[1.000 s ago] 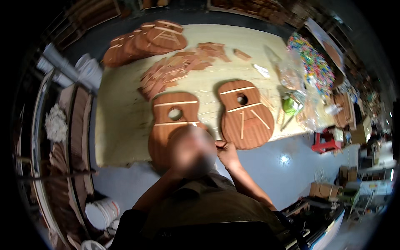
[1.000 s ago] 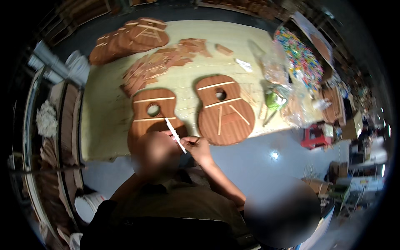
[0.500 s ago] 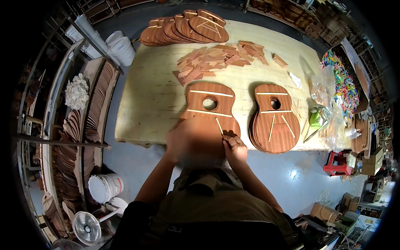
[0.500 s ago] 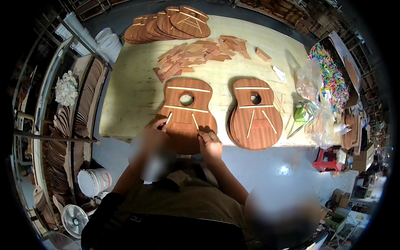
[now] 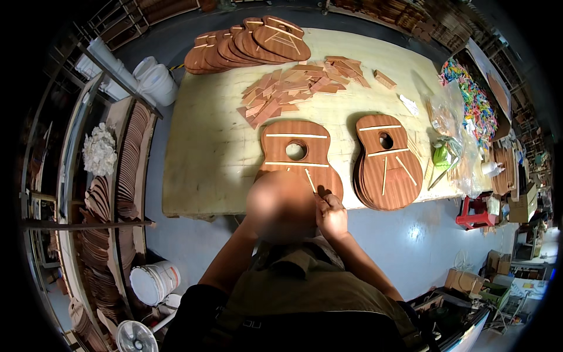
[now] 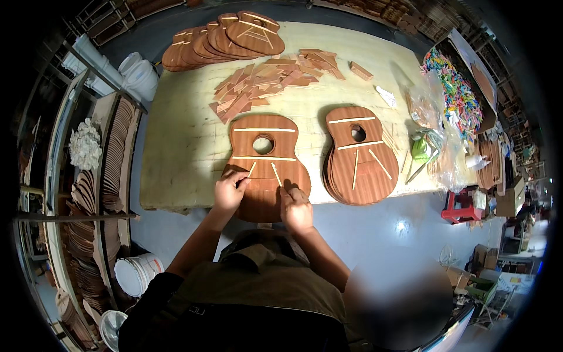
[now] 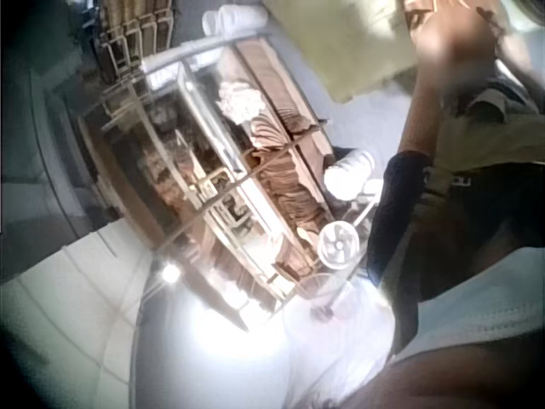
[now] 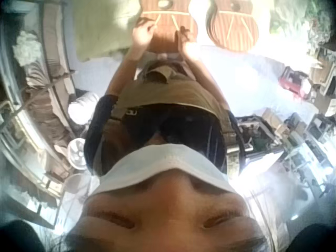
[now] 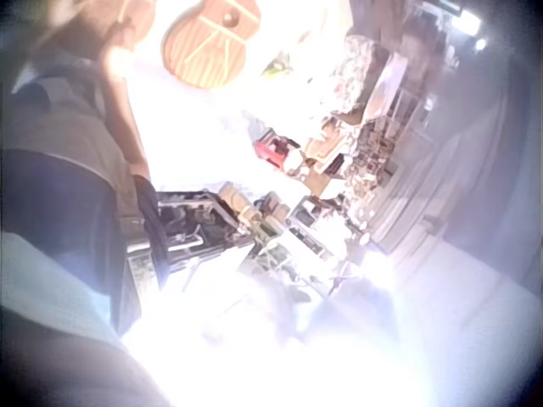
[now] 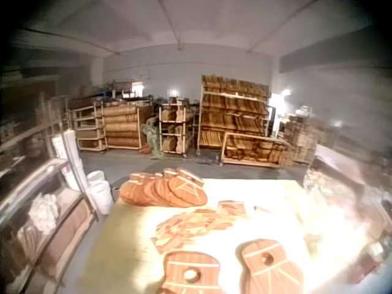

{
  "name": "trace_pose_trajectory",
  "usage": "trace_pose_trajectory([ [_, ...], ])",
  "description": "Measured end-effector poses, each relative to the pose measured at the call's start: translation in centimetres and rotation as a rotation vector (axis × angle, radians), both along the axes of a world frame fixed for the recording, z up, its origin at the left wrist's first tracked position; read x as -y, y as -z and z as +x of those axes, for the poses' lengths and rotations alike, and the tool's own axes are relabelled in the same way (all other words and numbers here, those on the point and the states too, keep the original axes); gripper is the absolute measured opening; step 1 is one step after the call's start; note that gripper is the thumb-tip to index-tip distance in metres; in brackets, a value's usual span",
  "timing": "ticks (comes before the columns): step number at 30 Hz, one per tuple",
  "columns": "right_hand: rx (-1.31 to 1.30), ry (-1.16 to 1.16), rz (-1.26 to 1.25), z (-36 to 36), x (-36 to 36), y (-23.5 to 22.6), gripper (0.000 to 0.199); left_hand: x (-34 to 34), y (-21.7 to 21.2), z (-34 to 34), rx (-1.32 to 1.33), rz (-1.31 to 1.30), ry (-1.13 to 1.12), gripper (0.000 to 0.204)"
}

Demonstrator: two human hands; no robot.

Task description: The person assembles wooden guitar bodies by placing thin wooden strips into slots on the instrument's surface. They apply glue to the strips and press them into place, then move the assembled bodies to a pressing machine to secure the parts.

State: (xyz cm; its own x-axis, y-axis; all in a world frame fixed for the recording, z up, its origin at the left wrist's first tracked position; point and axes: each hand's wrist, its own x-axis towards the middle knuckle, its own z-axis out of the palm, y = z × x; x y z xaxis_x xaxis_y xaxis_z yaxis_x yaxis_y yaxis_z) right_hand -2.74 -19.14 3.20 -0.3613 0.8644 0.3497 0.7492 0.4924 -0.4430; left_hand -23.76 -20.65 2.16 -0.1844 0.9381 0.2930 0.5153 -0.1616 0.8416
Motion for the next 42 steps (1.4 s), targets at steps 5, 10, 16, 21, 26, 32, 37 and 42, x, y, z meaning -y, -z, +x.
trace_pose_trajectory([
  [5, 0.006, -0.057, 0.066, 0.0, -0.4, 0.3, 0.025, -0.7, 1.0, 0.3, -0.197, -0.035, -0.129, 0.014],
  [10, -0.001, -0.087, 0.033, 0.5, -0.6, 0.5, 0.028, -0.7, 0.6, 1.0, -0.156, -0.056, -0.21, 0.018],
  [16, -0.045, -0.096, -0.034, 1.0, -0.6, 1.0, 0.028, -0.4, 0.7, 0.9, -0.244, -0.047, -0.198, 0.013],
  [21, -0.279, -0.038, -0.144, 2.3, -0.2, -0.6, 0.041, -0.8, 1.0, 1.2, -0.249, -0.014, -0.223, 0.013],
  [26, -0.401, 0.042, -0.32, 6.7, 0.9, -2.0, 0.036, -0.5, 1.9, 1.4, -0.158, -0.056, -0.269, 0.02],
  [32, -0.485, 0.375, -0.327, 13.6, 4.0, 0.4, 0.033, 0.9, 1.2, 1.2, 0.05, -0.112, -0.322, 0.025],
  [37, -1.011, 0.894, -0.515, 21.1, 12.4, 7.0, 0.022, 1.3, -3.2, 5.9, -0.206, 0.143, -0.125, 0.024],
  [42, -1.529, 1.648, -0.362, 22.6, 28.5, 12.1, 0.008, 1.5, -2.6, 13.1, -0.123, 0.17, 0.672, 0.025],
])
